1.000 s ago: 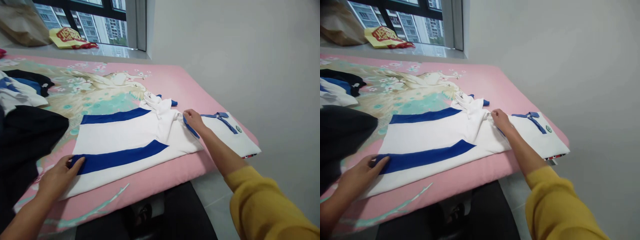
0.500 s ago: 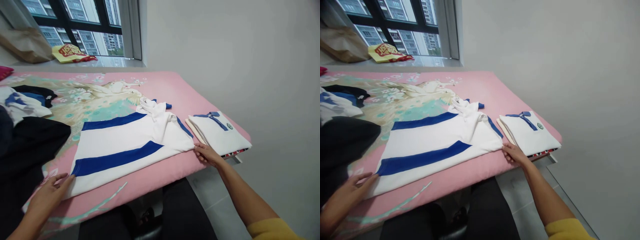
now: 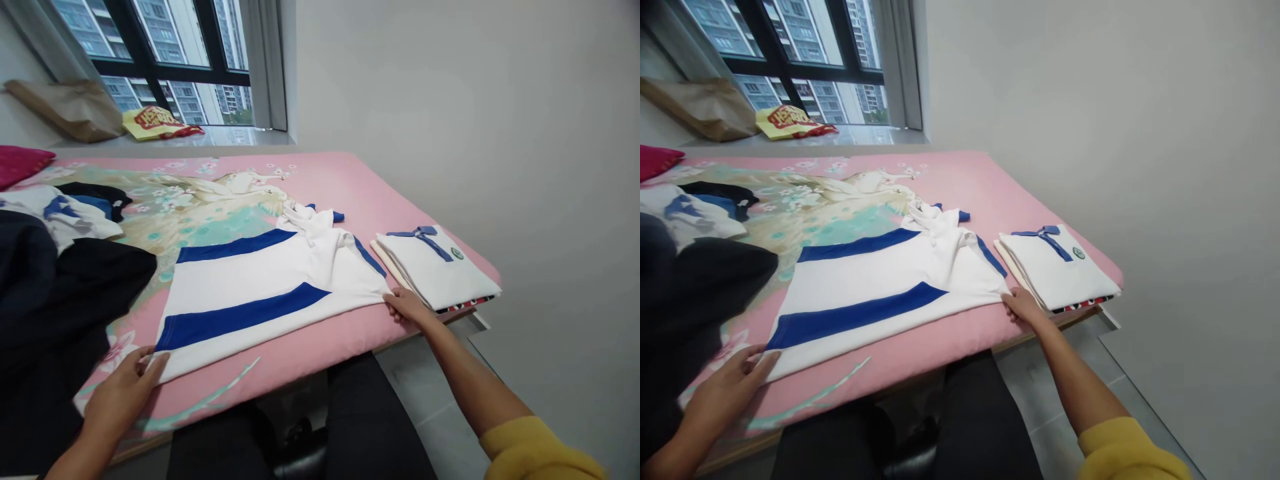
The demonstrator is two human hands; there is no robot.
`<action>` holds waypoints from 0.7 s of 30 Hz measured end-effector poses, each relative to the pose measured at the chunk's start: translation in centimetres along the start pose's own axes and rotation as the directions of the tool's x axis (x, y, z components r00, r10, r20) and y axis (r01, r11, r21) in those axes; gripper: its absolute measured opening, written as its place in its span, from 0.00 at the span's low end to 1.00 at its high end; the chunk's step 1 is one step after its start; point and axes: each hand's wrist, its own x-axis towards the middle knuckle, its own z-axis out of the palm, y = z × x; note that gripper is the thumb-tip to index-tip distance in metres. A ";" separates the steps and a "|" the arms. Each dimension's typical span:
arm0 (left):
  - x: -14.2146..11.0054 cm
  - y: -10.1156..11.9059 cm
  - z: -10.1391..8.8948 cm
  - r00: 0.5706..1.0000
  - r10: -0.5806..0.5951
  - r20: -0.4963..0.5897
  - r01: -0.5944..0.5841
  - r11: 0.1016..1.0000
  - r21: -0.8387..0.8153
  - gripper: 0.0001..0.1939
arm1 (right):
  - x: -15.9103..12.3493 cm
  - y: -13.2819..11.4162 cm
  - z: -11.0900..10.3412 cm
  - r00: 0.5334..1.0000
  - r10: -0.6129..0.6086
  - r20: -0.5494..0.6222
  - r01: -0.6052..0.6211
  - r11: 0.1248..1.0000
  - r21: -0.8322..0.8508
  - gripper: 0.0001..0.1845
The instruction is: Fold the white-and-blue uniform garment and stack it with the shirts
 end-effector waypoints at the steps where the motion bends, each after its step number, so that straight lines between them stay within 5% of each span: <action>1: -0.3 0.0 0.0 1.000 0.006 -0.013 -0.006 1.000 -0.003 0.33 | -0.2 0.0 0.0 1.000 -0.006 -0.014 0.005 1.000 -0.027 0.12; 4: -1.3 -0.1 0.0 0.999 0.022 -0.046 -0.024 0.999 -0.049 0.32 | -1.2 0.5 -0.1 0.996 -0.051 -0.073 0.040 0.989 -0.142 0.08; 6: -2.1 -0.5 0.0 0.998 0.045 -0.052 -0.053 0.986 -0.157 0.33 | -1.8 1.6 -0.1 0.959 -0.193 -0.209 0.124 0.944 -0.307 0.10; 8: -2.7 -1.0 0.0 0.996 0.077 -0.035 -0.084 0.947 -0.311 0.35 | -1.9 3.1 0.2 0.824 -0.476 -0.309 0.268 0.806 -0.528 0.19; 11: -3.1 -1.8 0.1 0.997 0.079 -0.018 -0.078 0.875 -0.478 0.35 | -1.6 4.7 0.8 0.601 -0.791 -0.116 0.521 0.498 -0.693 0.20; 13: -3.2 -2.1 0.2 0.996 0.089 -0.002 -0.076 0.841 -0.536 0.32 | -1.6 4.9 1.2 0.512 -0.859 0.017 0.601 0.344 -0.721 0.21; 21: -3.0 -1.3 0.1 0.997 0.057 0.052 -0.009 0.756 -0.655 0.29 | -0.2 4.1 1.6 0.451 -0.890 0.068 0.533 0.208 -0.820 0.21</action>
